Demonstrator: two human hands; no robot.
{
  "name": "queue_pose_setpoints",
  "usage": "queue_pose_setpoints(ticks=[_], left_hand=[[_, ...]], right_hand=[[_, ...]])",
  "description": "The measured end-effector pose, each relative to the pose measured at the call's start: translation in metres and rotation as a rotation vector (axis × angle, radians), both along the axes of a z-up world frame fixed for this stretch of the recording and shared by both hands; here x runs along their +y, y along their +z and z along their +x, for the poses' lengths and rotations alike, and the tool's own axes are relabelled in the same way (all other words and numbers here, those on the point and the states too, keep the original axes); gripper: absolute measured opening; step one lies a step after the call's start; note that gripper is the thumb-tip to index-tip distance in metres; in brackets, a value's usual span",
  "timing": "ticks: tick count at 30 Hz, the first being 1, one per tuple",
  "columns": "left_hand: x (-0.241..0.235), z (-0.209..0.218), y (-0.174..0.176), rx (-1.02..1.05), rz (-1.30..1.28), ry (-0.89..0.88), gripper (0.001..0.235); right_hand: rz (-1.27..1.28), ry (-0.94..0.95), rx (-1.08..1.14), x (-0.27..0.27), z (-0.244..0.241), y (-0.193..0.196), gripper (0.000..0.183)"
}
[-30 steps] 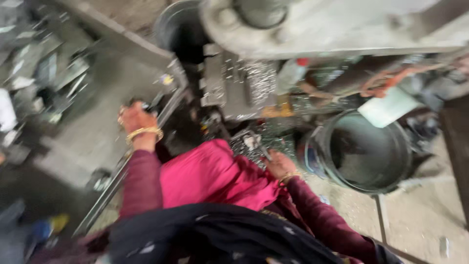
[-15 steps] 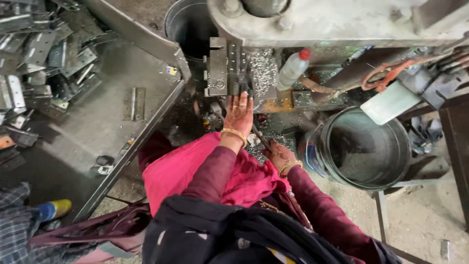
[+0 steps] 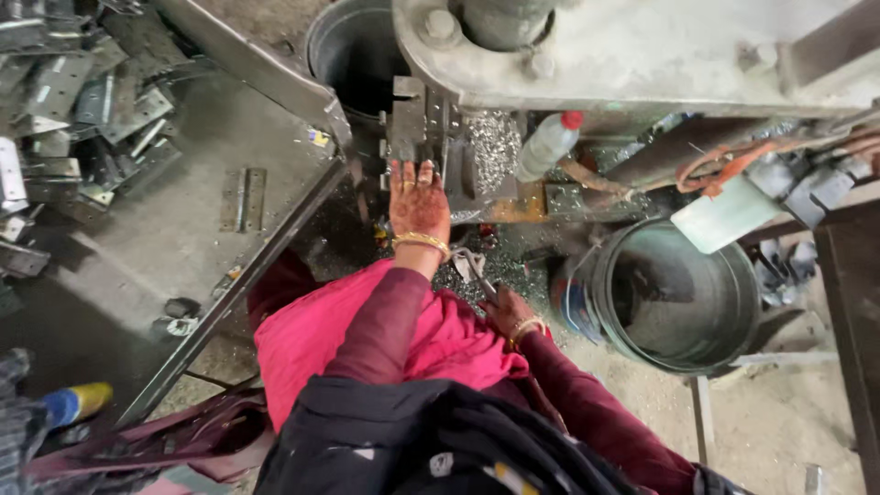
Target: The person takes metal hinges from a bin, places them individually into a machine press, activates the press, and then uses a small metal tool to remove the finished hinge before repeating the process.
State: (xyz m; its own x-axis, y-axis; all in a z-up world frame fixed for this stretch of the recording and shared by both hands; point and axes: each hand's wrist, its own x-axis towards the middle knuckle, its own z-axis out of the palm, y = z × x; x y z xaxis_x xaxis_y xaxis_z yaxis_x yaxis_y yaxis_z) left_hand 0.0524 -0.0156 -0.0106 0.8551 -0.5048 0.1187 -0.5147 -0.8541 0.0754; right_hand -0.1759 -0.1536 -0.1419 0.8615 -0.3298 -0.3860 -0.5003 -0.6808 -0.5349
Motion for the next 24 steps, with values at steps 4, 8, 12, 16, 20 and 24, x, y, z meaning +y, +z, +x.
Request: queue_pose_setpoints(ticks=[4,8,12,16,20,24], left_hand=[[-0.004,0.013,0.005,-0.006,0.058,-0.024,0.044],[-0.018,0.011,0.017,-0.104,0.072,0.045,0.048],[-0.018,0.011,0.032,0.09,0.147,-0.01,0.042],[-0.019,0.014,0.042,0.09,0.263,0.01,0.04],[-0.023,0.017,0.052,0.062,0.147,0.045,0.049],[-0.015,0.022,0.055,0.12,0.188,-0.005,0.046]], right_hand=[[-0.103,0.105,-0.04,-0.001,-0.005,-0.024,0.042],[-0.053,0.025,-0.098,-0.005,-0.009,-0.036,0.043],[0.01,-0.016,-0.057,-0.015,-0.001,-0.038,0.045],[-0.151,0.14,-0.213,-0.022,-0.003,-0.037,0.046],[-0.05,-0.015,-0.117,-0.024,0.002,-0.04,0.048],[-0.119,0.107,-0.081,-0.012,0.007,-0.049,0.05]])
